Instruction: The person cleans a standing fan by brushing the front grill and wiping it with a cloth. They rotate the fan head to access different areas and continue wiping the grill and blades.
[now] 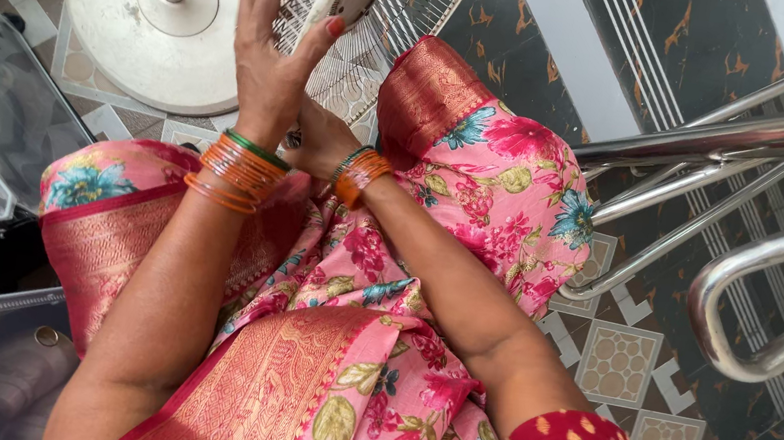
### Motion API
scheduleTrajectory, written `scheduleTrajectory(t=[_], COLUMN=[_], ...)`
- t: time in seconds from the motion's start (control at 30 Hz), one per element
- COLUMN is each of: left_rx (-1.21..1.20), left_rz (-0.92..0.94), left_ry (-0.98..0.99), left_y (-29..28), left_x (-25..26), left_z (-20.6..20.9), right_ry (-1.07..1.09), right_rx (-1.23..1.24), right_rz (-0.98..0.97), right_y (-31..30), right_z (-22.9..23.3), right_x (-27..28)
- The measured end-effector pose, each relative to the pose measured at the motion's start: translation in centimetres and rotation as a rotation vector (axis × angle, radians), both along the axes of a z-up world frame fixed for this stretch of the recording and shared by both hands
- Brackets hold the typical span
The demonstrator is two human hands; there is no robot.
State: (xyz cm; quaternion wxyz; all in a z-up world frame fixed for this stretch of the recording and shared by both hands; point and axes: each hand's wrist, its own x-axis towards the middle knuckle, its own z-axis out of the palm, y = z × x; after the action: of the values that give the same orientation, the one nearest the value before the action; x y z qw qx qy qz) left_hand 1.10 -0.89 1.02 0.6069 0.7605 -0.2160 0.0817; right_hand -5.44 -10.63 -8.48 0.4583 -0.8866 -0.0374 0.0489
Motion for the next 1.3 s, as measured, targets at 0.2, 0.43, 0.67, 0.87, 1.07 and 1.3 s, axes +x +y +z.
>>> scheduleTrajectory(t=[0.2,0.43,0.67,0.87,1.07,1.3], left_rx=[-0.098,-0.134,-0.346,-0.424,-0.280,-0.236], left_rz=[0.015,-0.246,-0.202,-0.215,-0.195,-0.139], left_ry=[0.129,0.100,0.418,0.382,0.360,0.209], left_y=[0.0,1.9,1.9,1.6,1.2,2.1], left_x=[1.8,2.0,1.2,1.6,0.8,1.0], left_z=[-1.6,-0.4,-0.3,-1.1,-0.9,-1.4], right_ry=[-0.130,-0.325,-0.020,-0.238,0.128,0.124], right_rx=[-0.171,0.108,0.758,0.898,0.580,0.268], right_rz=[-0.056,-0.126,-0.214,-0.752,-0.563,-0.142], right_y=[1.0,0.3,-3.3,-9.4,-3.4,-0.6], right_z=[0.4,3.9,-0.5,-5.7,-5.5,-1.8], right_x=[-1.5,-0.3,2.8,6.8,8.1,2.6])
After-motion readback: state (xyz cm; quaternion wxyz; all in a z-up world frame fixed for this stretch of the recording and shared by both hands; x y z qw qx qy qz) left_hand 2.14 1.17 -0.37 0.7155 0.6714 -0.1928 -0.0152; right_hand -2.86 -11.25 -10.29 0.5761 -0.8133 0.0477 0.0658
